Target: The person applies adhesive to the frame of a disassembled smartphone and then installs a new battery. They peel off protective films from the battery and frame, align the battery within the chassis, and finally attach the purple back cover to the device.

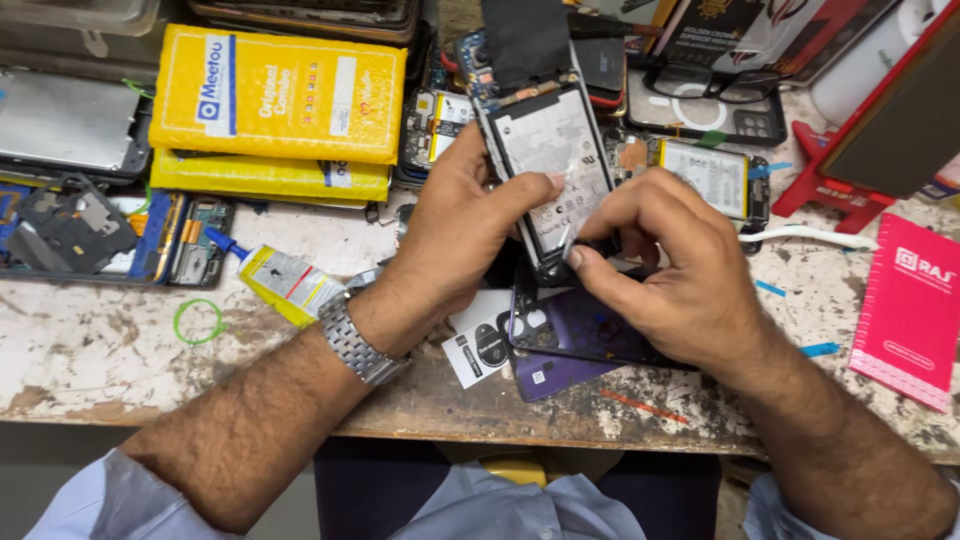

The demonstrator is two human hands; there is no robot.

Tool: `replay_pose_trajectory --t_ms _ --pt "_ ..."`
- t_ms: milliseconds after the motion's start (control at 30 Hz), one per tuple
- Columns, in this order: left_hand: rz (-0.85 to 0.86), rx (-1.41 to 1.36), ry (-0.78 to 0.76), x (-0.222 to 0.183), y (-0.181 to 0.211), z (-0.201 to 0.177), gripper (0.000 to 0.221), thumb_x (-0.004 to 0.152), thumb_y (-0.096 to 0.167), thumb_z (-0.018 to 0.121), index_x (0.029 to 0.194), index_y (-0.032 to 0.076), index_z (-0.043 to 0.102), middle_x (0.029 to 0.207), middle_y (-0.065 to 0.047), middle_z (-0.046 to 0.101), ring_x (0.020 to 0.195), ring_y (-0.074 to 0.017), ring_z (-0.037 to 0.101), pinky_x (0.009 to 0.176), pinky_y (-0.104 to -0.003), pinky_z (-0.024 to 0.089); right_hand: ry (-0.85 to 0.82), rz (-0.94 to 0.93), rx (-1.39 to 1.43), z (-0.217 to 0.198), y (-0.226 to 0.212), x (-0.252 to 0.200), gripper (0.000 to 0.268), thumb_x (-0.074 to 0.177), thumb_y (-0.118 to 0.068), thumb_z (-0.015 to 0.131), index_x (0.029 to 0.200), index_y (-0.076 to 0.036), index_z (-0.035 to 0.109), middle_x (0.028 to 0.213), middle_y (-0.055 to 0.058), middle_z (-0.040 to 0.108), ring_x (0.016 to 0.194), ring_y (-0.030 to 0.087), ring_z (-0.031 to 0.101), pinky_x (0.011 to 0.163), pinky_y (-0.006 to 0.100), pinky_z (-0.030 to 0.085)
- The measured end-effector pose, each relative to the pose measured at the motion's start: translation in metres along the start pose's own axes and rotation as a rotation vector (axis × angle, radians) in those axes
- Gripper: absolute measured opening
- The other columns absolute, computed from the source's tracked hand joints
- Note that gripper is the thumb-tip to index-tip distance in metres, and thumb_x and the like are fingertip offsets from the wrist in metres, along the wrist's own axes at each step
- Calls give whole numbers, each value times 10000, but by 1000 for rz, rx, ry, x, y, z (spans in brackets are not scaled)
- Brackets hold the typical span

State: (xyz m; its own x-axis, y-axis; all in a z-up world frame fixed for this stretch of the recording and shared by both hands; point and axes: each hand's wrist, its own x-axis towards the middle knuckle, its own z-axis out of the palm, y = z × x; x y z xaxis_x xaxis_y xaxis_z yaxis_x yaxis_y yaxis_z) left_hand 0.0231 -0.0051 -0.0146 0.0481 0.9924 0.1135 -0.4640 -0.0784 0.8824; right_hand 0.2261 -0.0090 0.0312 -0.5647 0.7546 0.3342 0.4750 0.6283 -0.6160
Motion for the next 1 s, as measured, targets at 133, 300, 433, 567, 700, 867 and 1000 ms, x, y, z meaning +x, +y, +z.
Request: replay_pose_trajectory --t_ms 133,300,433,567,700,867,1000 --pt "-29 -26 25 2 3 0 407 893 -10 671 1286 -25 567 1138 -128 728 1031 -192 717 919 -328 604 70 -38 71 2 5 1 309 882 -96 783 1132 -8 623 1021 15 558 761 61 491 688 200 455" --pt "-43 -63 19 3 6 -1 401 899 -5 677 1285 -28 571 1154 -131 729 1048 -191 718 936 -324 600 126 28 361 -6 5 2 153 1013 -115 628 1150 -67 678 1147 12 582 988 74 566 905 234 497" --pt "-37 -110 -1 2 8 -1 403 904 -7 673 1292 -26 565 1160 -132 725 1054 -192 717 946 -331 602 14 -254 12 -11 1 8 319 884 -90 718 1198 -36 691 1128 64 689 1075 193 606 1036 388 433" --pt "-41 -89 6 2 9 -1 412 901 -9 675 1298 -24 564 1156 -134 724 1043 -192 715 926 -331 598 31 -239 -47 -6 -1 4 397 841 -154 856 1204 -75 714 1154 66 686 1117 202 588 997 367 471" --pt "-38 -16 4 -1 8 2 420 906 4 672 1311 -14 560 1178 -134 719 1068 -184 712 950 -325 597 114 -175 -67 2 2 1 472 853 -154 890 1263 -70 673 1192 67 625 1177 193 584 1038 353 500" --pt "-3 -9 -10 -5 7 6 429 920 -3 666 1332 -28 549 1226 -135 702 1120 -192 693 989 -333 579 186 -108 -105 5 -5 -1 593 816 -145 886 1323 -73 586 1369 131 497 1296 241 520 1075 347 494" --pt "-31 -17 -18 -4 11 9 444 910 -4 666 1337 -33 547 1227 -133 704 1122 -200 691 987 -342 571 230 -45 -16 3 -7 1 700 791 -144 863 1392 -85 509 1432 127 466 1183 179 519 980 307 483"
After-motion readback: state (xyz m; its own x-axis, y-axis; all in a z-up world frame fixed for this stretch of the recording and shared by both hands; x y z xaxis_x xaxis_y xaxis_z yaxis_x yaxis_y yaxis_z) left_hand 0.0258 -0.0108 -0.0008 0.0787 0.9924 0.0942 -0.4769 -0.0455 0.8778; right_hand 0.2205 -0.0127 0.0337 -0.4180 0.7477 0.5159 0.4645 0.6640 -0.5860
